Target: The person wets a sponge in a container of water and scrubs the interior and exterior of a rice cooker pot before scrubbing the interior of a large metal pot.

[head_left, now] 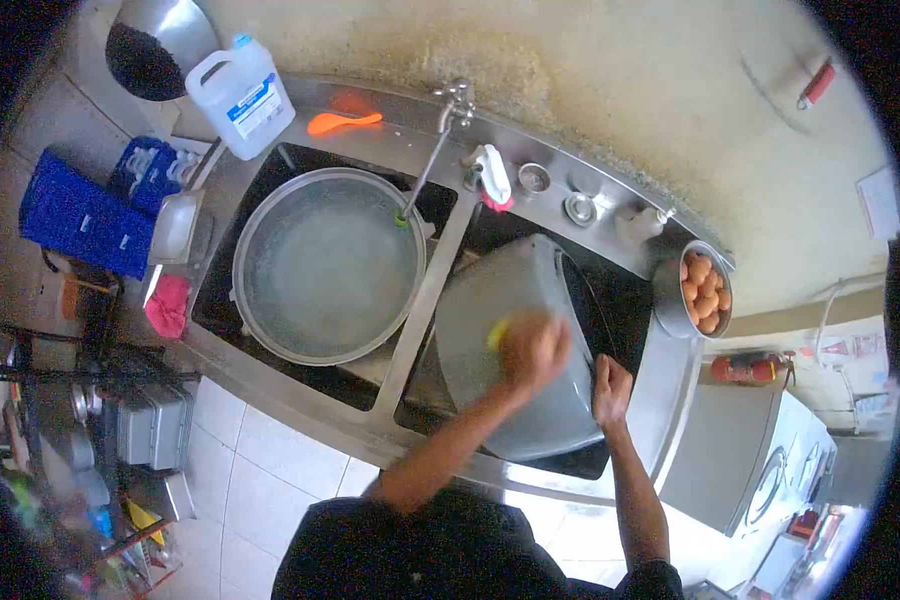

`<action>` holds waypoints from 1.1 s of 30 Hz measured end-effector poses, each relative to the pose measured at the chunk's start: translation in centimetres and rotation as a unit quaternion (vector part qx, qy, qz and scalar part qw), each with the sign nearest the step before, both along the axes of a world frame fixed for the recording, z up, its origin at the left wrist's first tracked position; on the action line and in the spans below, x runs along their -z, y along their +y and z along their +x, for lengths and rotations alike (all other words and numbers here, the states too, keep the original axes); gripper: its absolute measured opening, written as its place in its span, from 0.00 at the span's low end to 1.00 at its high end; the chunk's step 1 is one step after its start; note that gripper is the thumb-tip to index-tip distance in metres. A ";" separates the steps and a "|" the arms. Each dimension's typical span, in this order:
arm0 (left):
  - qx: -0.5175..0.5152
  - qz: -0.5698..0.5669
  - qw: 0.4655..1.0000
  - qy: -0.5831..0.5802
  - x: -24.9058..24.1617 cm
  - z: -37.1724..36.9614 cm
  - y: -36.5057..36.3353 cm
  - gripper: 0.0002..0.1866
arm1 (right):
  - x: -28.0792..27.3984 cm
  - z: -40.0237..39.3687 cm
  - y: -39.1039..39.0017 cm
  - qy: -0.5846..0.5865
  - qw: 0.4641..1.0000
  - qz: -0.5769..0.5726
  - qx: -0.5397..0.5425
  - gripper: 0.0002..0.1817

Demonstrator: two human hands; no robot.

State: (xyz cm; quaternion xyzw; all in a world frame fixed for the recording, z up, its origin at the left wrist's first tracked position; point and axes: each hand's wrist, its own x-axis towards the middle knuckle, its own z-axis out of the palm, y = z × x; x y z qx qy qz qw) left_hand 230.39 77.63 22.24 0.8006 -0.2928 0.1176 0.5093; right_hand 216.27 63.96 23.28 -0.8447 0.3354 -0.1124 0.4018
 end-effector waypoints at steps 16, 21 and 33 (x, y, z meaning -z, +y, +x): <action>0.009 0.165 0.970 0.178 3.4 14.6 -5.9 0.14 | 0.2 -0.4 -0.4 0.058 0.998 -0.027 0.009 0.21; 0.085 0.014 0.991 0.099 -1.8 3.8 0.2 0.09 | -0.6 0.5 -0.2 0.013 0.999 -0.017 0.030 0.28; 0.079 0.035 0.994 0.073 -0.8 7.2 -6.0 0.12 | -0.3 0.8 -0.2 -0.037 0.991 -0.127 -0.020 0.27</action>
